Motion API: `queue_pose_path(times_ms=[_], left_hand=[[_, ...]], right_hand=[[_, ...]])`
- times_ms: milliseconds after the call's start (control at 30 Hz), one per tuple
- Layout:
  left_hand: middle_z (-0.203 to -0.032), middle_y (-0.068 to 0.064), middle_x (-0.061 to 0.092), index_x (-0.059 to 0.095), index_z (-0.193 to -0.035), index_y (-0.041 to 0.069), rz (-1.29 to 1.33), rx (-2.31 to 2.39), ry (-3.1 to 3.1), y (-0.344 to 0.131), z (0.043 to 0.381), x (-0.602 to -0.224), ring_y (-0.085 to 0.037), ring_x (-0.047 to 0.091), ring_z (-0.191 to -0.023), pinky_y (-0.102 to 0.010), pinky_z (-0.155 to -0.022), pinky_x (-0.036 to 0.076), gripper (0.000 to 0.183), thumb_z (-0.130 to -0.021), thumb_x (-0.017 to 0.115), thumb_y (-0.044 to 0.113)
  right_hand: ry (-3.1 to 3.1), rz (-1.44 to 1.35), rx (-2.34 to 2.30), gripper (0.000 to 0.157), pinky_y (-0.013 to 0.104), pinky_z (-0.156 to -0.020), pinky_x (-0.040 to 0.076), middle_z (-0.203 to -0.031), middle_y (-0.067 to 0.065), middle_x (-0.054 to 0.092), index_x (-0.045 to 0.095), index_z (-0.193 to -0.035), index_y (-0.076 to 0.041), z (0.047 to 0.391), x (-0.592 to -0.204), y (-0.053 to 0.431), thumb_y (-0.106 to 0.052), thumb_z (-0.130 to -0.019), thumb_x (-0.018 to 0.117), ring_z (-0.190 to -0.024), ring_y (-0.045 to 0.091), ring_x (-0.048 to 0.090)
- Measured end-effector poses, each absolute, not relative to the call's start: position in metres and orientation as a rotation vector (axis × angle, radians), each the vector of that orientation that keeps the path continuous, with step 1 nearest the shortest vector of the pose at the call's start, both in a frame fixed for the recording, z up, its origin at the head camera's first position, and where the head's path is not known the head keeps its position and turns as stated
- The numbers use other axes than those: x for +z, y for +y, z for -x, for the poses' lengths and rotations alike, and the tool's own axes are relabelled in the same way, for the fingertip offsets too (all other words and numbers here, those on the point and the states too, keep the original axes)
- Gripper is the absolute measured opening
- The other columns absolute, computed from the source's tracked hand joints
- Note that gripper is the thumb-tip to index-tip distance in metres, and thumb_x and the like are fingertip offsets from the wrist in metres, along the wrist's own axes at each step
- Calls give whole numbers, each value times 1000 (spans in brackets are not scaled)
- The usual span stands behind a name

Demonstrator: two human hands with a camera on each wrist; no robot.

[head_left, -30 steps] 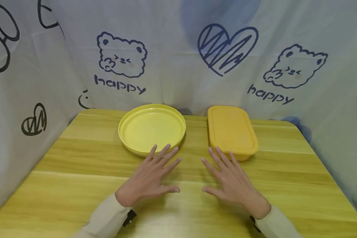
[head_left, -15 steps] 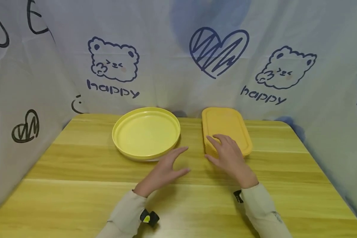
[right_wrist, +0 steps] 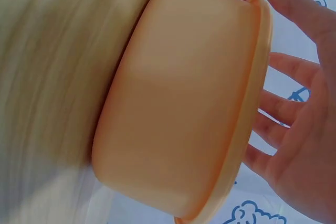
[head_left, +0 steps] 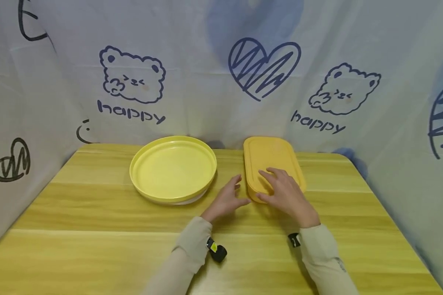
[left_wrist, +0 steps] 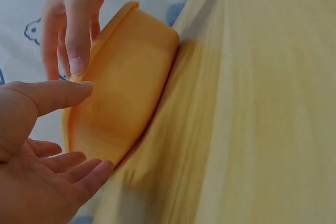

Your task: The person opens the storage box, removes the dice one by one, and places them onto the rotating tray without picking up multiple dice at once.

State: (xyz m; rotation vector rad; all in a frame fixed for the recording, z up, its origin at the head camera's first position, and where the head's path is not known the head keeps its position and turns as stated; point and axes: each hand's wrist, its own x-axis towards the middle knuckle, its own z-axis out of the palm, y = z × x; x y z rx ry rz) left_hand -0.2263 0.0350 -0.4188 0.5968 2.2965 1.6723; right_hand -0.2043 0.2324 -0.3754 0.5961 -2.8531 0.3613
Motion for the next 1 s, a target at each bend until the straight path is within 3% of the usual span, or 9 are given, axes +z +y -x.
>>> queue_pose_path(times_ms=[300,567,1000], left_hand=[[-154,-26,20,8,-153,-1,-384,1747,2169,50,237,-434,-36,26,-139,-46,-104,36,87,-93,67,18],[-151,-19,32,23,-152,3,-519,1863,2047,56,246,-439,-34,32,-137,-43,-109,29,68,-95,60,5],[-149,-18,37,25,-152,4,-592,1940,1987,58,245,-443,-31,39,-133,-42,-104,37,67,-94,58,-2]], right_hand=[[-2874,-608,352,68,56,-96,39,-131,23,52,55,-134,-2,207,-385,232,-44,-84,73,-118,41,48],[-2907,-598,368,63,54,-96,40,-131,22,52,57,-133,-3,208,-381,238,-39,-84,74,-117,40,49],[-2771,-755,166,49,56,-86,45,-125,27,54,65,-125,-8,207,-388,233,-36,-86,73,-113,42,51]])
